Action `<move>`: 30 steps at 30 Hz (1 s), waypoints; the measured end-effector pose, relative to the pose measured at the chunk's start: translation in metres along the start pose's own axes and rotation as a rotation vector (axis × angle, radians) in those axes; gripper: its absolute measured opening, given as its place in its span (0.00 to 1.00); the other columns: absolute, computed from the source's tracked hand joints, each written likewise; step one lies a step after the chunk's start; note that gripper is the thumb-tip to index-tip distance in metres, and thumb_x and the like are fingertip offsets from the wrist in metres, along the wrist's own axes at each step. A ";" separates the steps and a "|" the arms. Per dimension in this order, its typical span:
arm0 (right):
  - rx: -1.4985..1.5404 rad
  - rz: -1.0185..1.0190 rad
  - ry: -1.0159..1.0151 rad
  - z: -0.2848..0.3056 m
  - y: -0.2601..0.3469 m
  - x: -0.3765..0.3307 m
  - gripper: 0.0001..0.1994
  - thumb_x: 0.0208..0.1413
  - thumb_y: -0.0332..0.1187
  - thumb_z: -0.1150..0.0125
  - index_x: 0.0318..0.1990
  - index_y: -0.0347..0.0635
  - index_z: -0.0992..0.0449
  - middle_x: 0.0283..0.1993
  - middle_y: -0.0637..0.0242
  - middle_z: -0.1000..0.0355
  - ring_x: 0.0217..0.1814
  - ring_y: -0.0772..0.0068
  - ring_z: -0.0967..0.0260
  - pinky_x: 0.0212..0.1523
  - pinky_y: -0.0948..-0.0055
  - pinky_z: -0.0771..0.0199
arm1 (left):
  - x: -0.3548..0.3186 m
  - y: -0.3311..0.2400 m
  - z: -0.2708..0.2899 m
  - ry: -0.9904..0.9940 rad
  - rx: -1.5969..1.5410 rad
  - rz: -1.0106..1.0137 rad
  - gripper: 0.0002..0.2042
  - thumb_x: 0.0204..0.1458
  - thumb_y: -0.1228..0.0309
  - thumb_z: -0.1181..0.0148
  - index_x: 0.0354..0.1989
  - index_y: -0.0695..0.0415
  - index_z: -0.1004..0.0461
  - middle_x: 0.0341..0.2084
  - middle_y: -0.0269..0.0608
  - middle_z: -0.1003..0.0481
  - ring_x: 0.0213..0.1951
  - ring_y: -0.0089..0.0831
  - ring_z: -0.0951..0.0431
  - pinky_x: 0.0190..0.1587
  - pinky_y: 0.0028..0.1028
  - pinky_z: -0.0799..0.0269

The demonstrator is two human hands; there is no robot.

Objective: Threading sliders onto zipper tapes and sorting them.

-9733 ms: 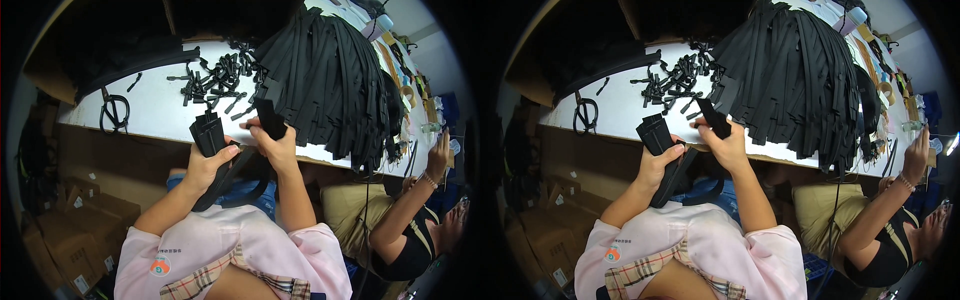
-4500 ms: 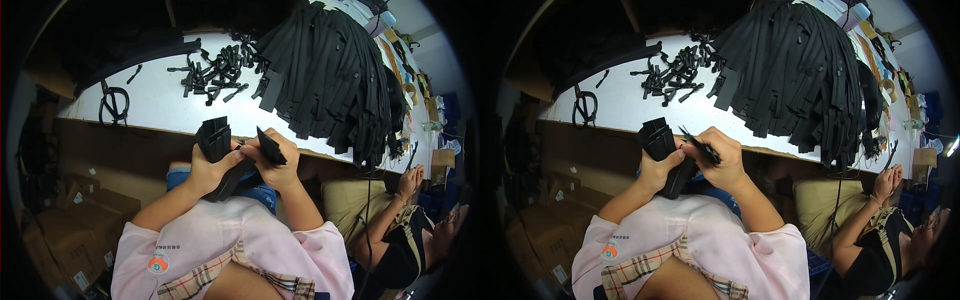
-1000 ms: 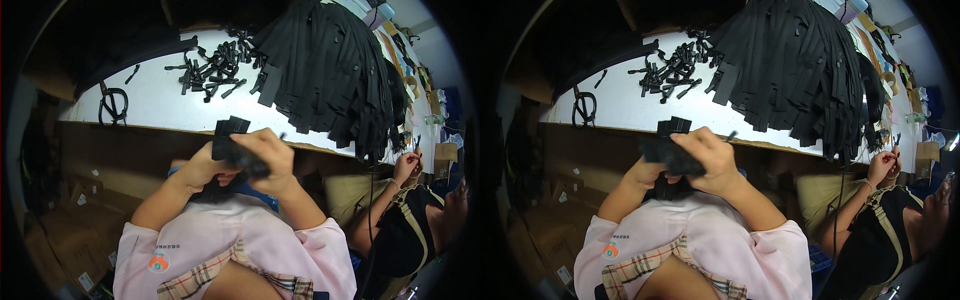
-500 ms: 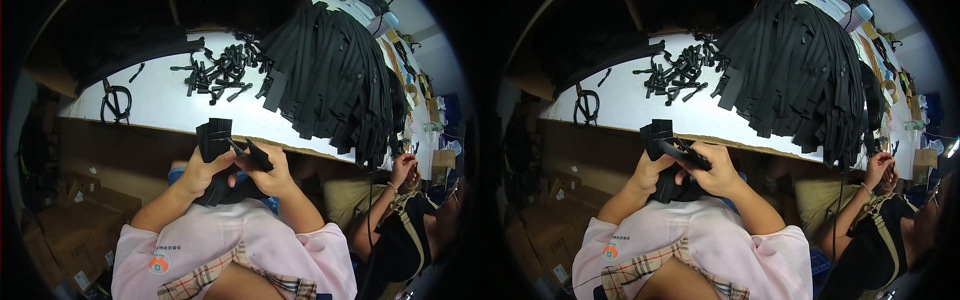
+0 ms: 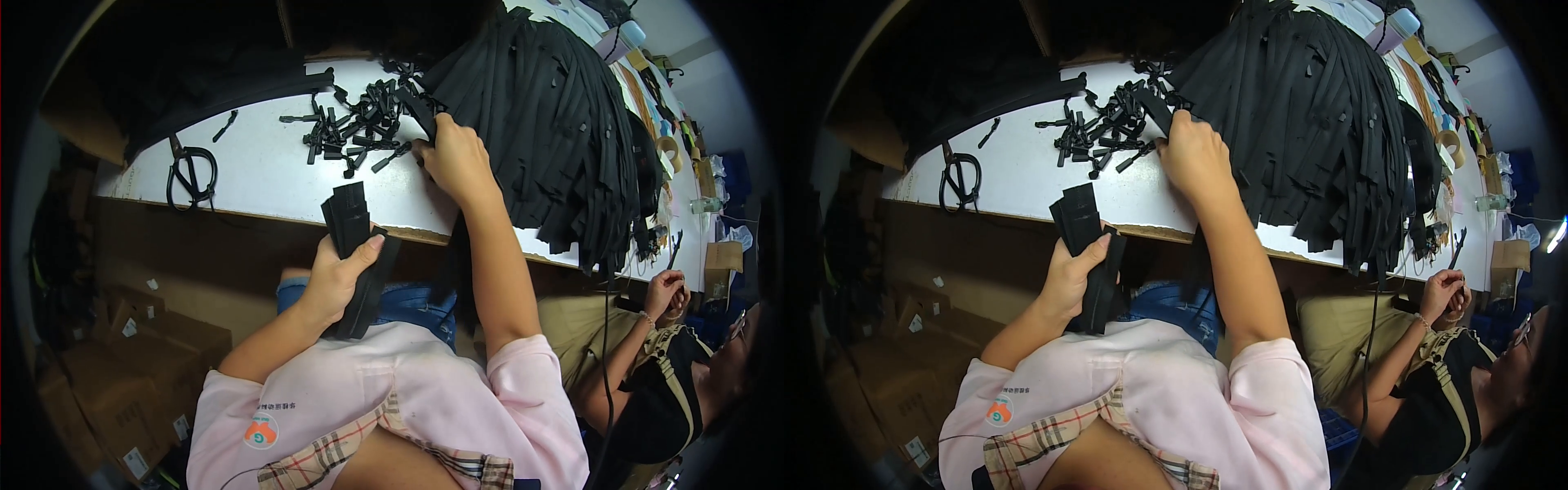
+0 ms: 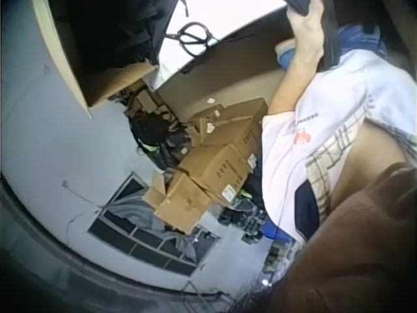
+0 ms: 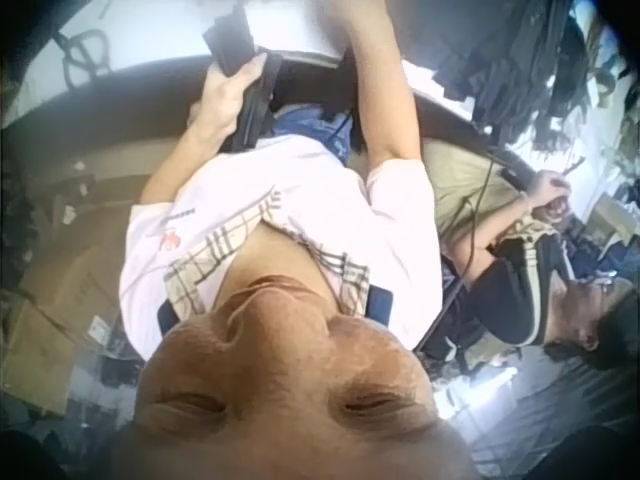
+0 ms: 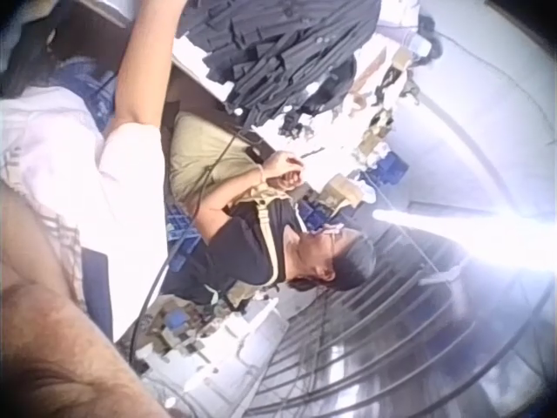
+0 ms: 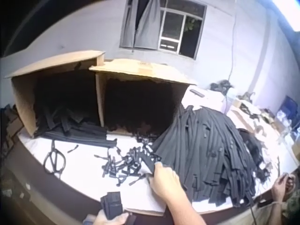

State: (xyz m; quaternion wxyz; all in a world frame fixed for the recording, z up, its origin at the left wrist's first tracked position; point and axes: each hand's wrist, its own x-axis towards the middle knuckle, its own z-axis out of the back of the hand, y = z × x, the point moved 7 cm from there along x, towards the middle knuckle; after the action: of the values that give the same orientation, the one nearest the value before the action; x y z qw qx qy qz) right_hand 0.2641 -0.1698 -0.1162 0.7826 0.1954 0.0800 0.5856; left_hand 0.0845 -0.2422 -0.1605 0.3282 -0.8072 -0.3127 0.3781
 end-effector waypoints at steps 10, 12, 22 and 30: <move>0.626 0.019 0.258 0.001 0.001 -0.013 0.08 0.37 0.28 0.46 0.26 0.32 0.30 0.20 0.61 0.32 0.22 0.72 0.35 0.26 0.75 0.35 | -0.003 -0.014 -0.002 -0.018 -0.033 -0.115 0.09 0.43 0.74 0.40 0.32 0.59 0.33 0.25 0.34 0.29 0.27 0.18 0.30 0.30 0.18 0.33; 0.918 0.003 0.329 0.004 0.011 -0.044 0.07 0.37 0.27 0.45 0.26 0.34 0.29 0.19 0.68 0.33 0.21 0.83 0.39 0.23 0.81 0.38 | -0.001 -0.014 0.000 -0.032 -0.051 -0.139 0.10 0.42 0.75 0.40 0.32 0.60 0.32 0.25 0.35 0.29 0.27 0.19 0.30 0.31 0.18 0.33; 0.917 0.400 0.194 0.033 0.033 -0.089 0.10 0.31 0.15 0.46 0.27 0.32 0.29 0.26 0.67 0.35 0.24 0.80 0.39 0.25 0.83 0.40 | -0.003 -0.026 -0.016 0.039 0.301 -0.326 0.07 0.43 0.74 0.41 0.31 0.63 0.28 0.23 0.33 0.27 0.26 0.16 0.31 0.29 0.17 0.35; 1.093 0.147 0.212 0.016 0.026 -0.098 0.08 0.38 0.19 0.42 0.29 0.33 0.30 0.25 0.69 0.35 0.24 0.81 0.39 0.25 0.83 0.39 | -0.008 -0.026 -0.019 0.014 0.270 -0.407 0.06 0.44 0.76 0.43 0.30 0.63 0.28 0.24 0.34 0.27 0.27 0.17 0.30 0.31 0.17 0.34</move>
State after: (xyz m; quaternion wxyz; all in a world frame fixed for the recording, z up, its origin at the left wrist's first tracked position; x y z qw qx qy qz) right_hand 0.2177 -0.2603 -0.1012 0.5124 0.5178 0.4362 0.5282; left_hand 0.0890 -0.2388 -0.1277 0.5047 -0.6790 -0.4130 0.3371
